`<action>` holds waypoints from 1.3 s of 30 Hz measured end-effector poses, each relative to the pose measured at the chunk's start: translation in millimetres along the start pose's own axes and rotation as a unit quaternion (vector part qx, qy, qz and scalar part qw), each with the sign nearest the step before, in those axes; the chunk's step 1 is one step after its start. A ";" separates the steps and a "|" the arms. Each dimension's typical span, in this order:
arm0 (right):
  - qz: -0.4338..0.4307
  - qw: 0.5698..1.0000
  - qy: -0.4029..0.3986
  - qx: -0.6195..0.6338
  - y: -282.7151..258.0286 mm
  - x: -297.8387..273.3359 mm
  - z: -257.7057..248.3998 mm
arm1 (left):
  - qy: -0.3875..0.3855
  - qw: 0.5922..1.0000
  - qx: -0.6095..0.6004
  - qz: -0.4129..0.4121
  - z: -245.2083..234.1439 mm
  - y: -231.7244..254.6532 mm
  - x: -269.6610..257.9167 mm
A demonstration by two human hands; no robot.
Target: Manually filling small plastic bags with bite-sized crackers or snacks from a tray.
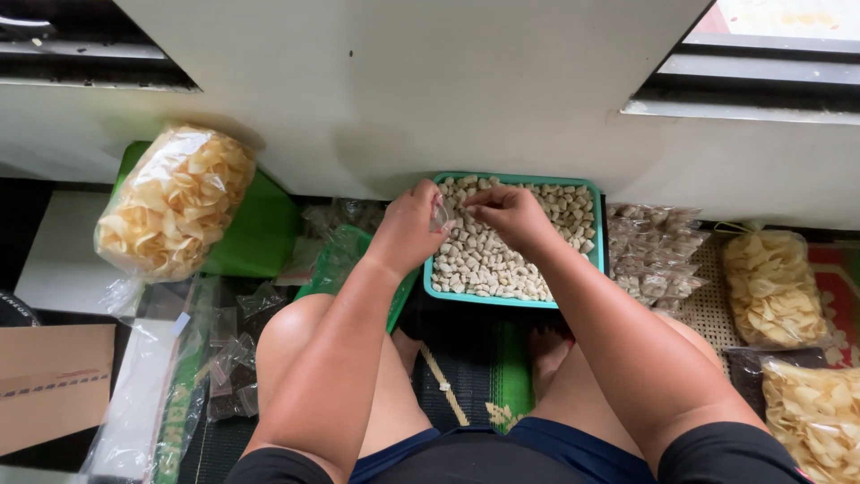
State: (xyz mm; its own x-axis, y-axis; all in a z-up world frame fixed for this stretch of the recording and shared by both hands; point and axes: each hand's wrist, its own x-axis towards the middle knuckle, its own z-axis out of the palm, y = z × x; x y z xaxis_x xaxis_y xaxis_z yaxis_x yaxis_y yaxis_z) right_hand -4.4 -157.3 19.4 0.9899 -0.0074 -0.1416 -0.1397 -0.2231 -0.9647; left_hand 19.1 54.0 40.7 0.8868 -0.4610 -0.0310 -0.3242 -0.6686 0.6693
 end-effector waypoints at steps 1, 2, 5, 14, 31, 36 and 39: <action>-0.001 1.000 -0.001 0.000 11.1 3.9 5.5 | 0.001 1.000 0.000 -0.001 -4.5 2.3 -2.2; 0.006 0.994 -0.010 -0.104 22.2 7.7 11.0 | -0.002 1.000 -0.011 -0.005 -9.0 4.6 -4.5; 0.010 0.962 -0.033 -0.273 80.5 35.0 31.3 | -0.009 0.999 -0.034 -0.019 -17.2 6.5 -9.6; -0.033 0.889 -0.129 -0.438 133.4 45.7 67.4 | -0.001 0.997 -0.073 -0.020 -26.1 -5.8 -13.3; 0.089 0.980 -0.008 -0.179 24.9 10.6 25.4 | -0.013 0.997 -0.074 -0.006 -27.8 1.5 -14.9; 0.043 0.998 0.039 -0.034 -20.3 -11.0 2.5 | -0.042 0.997 -0.062 0.002 -25.0 14.7 -14.6; 0.000 0.999 0.050 0.016 -26.8 -33.3 -8.3 | -0.065 0.996 -0.053 0.011 -26.7 26.5 -17.4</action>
State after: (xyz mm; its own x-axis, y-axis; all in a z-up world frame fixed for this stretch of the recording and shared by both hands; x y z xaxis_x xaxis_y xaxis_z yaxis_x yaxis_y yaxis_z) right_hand -33.5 -159.2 51.8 0.9872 -0.1049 -0.1203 -0.1387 -0.1919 -0.9716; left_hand 3.8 59.9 78.8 0.8272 -0.5517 -0.1067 -0.3007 -0.5950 0.7454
